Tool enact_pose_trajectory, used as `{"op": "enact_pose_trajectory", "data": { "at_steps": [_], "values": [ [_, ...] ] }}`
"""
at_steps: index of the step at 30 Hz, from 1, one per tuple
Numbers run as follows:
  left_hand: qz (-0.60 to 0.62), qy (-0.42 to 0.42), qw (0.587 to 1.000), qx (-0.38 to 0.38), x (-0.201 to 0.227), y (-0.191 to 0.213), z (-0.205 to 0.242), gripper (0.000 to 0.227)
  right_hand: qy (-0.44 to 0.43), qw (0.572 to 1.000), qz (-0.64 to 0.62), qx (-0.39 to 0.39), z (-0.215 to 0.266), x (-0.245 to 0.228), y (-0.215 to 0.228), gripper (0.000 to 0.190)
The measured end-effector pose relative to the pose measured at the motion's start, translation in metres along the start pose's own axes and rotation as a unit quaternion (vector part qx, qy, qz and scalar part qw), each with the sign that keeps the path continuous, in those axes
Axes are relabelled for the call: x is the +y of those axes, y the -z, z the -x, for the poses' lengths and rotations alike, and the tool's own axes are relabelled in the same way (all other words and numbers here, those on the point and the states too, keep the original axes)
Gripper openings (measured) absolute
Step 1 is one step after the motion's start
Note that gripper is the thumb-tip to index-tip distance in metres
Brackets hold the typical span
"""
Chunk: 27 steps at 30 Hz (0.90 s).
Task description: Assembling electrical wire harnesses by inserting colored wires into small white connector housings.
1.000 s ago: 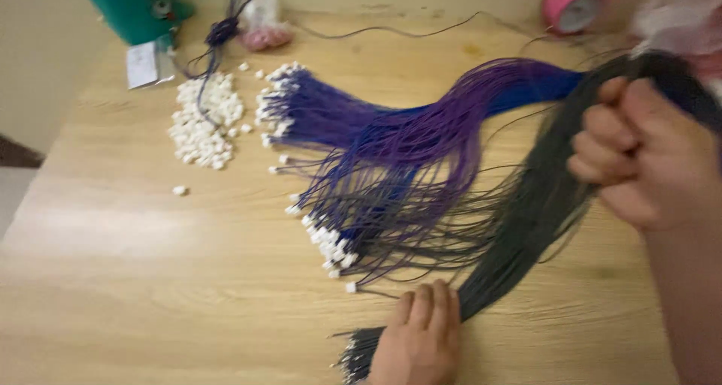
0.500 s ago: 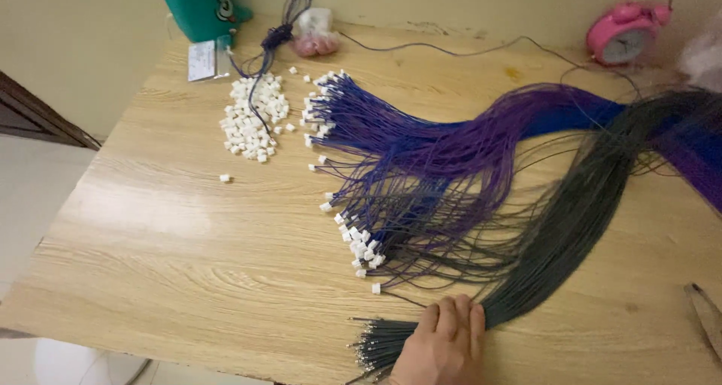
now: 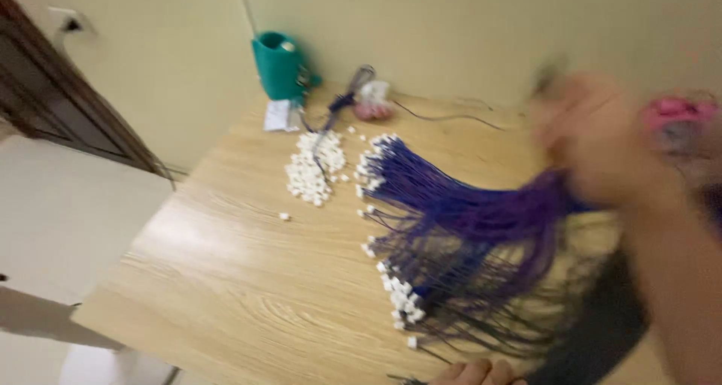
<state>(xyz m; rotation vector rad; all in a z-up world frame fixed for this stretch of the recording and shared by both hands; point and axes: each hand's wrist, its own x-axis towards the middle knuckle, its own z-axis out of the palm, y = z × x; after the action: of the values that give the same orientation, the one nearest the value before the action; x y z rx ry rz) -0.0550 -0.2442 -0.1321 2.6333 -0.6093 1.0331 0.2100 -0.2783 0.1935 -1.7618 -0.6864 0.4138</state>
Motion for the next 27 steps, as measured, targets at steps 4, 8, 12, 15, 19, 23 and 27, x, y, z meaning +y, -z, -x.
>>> {"op": "enact_pose_trajectory", "data": {
  "at_steps": [4, 8, 12, 15, 19, 23, 27],
  "values": [
    [0.094, 0.086, 0.992, 0.013, -0.092, 0.165, -0.089, 0.032, -0.004, 0.997, -0.053, -0.054, -0.016, 0.058, -0.089, 0.021],
    [0.070, 0.322, 0.944, 0.018, -0.196, 0.204, -0.099, 0.019, -0.097, 0.979, -0.127, -0.128, -0.016, 0.090, -0.129, 0.019],
    [0.070, 0.395, 0.916, -0.022, -0.243, 0.186, -0.099, 0.016, -0.114, 0.980, -0.091, -0.137, -0.011, 0.106, -0.137, 0.020],
    [0.065, 0.414, 0.907, -0.043, -0.260, 0.169, -0.105, 0.017, -0.110, 0.981, -0.097, -0.123, -0.010, 0.111, -0.133, 0.020],
    [0.042, 0.422, 0.905, -0.032, -0.272, 0.154, -0.106, 0.018, -0.112, 0.976, -0.157, -0.102, -0.012, 0.114, -0.126, 0.017],
    [0.051, 0.452, 0.890, -0.037, -0.264, 0.160, -0.112, 0.016, -0.095, 0.975, -0.174, -0.097, -0.012, 0.117, -0.124, 0.015],
    [0.062, 0.463, 0.883, -0.046, -0.258, 0.174, -0.109, 0.015, -0.106, 0.970, -0.190, -0.106, -0.011, 0.118, -0.128, 0.017]
  ]
}}
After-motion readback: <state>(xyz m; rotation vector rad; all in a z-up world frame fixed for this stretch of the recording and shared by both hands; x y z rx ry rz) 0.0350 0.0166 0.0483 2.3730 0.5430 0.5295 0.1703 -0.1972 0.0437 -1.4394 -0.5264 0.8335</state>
